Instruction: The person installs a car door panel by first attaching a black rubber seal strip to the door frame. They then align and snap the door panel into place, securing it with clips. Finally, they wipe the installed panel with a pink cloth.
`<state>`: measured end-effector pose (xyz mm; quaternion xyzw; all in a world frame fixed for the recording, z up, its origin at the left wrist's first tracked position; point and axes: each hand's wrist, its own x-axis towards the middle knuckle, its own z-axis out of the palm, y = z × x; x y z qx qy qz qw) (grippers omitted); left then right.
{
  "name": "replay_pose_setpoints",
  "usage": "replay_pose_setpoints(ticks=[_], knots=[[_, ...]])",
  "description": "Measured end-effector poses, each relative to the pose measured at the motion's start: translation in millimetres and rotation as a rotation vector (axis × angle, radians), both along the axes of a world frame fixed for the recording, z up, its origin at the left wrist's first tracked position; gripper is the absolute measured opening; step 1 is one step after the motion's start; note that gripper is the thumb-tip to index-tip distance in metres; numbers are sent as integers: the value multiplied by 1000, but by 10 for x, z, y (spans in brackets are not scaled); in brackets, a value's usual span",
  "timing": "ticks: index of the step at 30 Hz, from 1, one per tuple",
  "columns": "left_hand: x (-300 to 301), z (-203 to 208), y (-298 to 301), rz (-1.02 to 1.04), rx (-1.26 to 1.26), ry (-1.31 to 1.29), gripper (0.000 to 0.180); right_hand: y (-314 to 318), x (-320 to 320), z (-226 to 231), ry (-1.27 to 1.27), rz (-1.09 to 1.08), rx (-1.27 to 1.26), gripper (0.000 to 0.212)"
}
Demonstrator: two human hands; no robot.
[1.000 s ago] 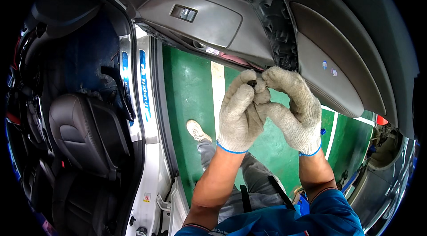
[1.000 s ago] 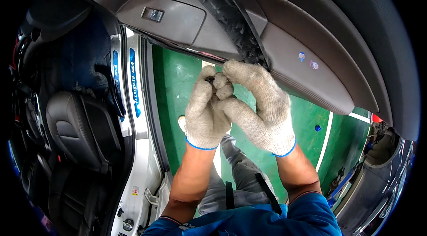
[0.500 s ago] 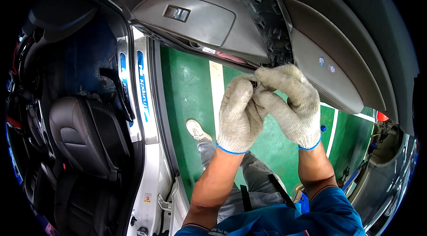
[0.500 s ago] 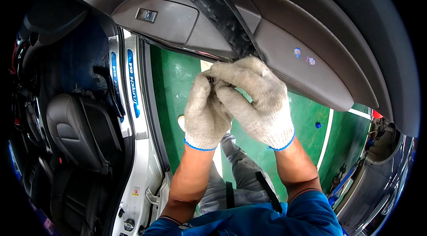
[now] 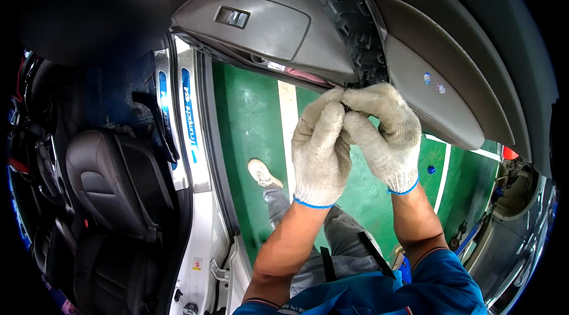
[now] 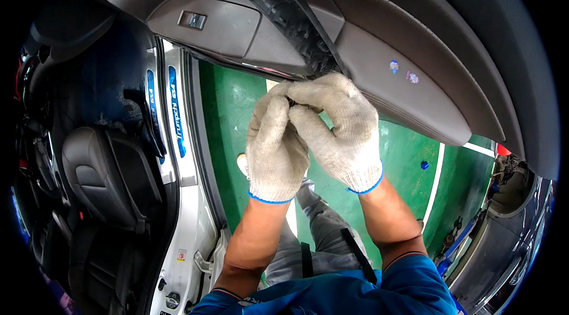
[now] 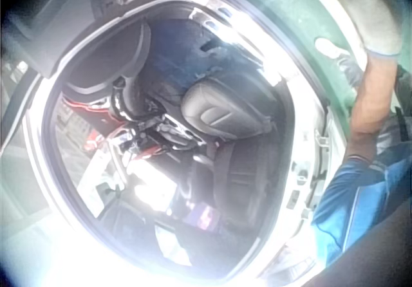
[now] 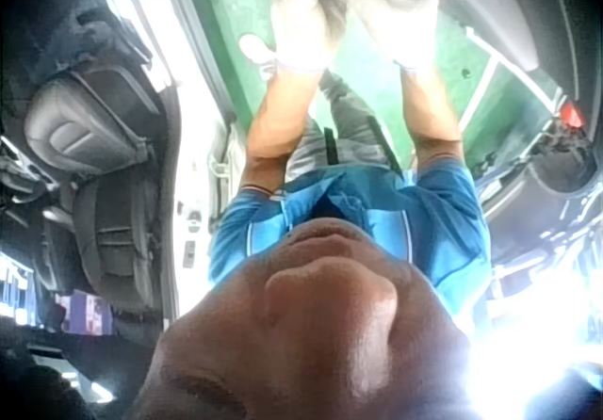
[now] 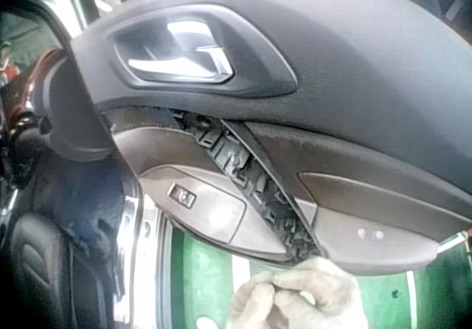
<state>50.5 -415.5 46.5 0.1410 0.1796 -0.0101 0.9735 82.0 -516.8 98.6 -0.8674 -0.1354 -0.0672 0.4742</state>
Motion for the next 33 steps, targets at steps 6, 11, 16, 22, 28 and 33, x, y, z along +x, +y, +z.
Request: replay_pose_setpoints(ticks=[6, 11, 16, 22, 28, 33], knots=[[-1, 23, 81, -49, 34, -67, 30, -6, -2, 70, -148, -38, -112, 23], [170, 189, 97, -53, 77, -55, 27, 6, 39, 79, -313, -95, -162, 25], [338, 316, 110, -75, 46, -25, 25, 19, 110, 176, -323, -108, -196, 24], [494, 444, 106, -33, 186, 80, 30, -150, 91, 258, -201, -221, -76, 33], [598, 526, 164, -88, 269, 126, 26, -257, 204, 188, -205, -258, -59, 32], [632, 497, 241, -157, 309, 61, 18, -272, 230, 138, -136, -248, -56, 31]])
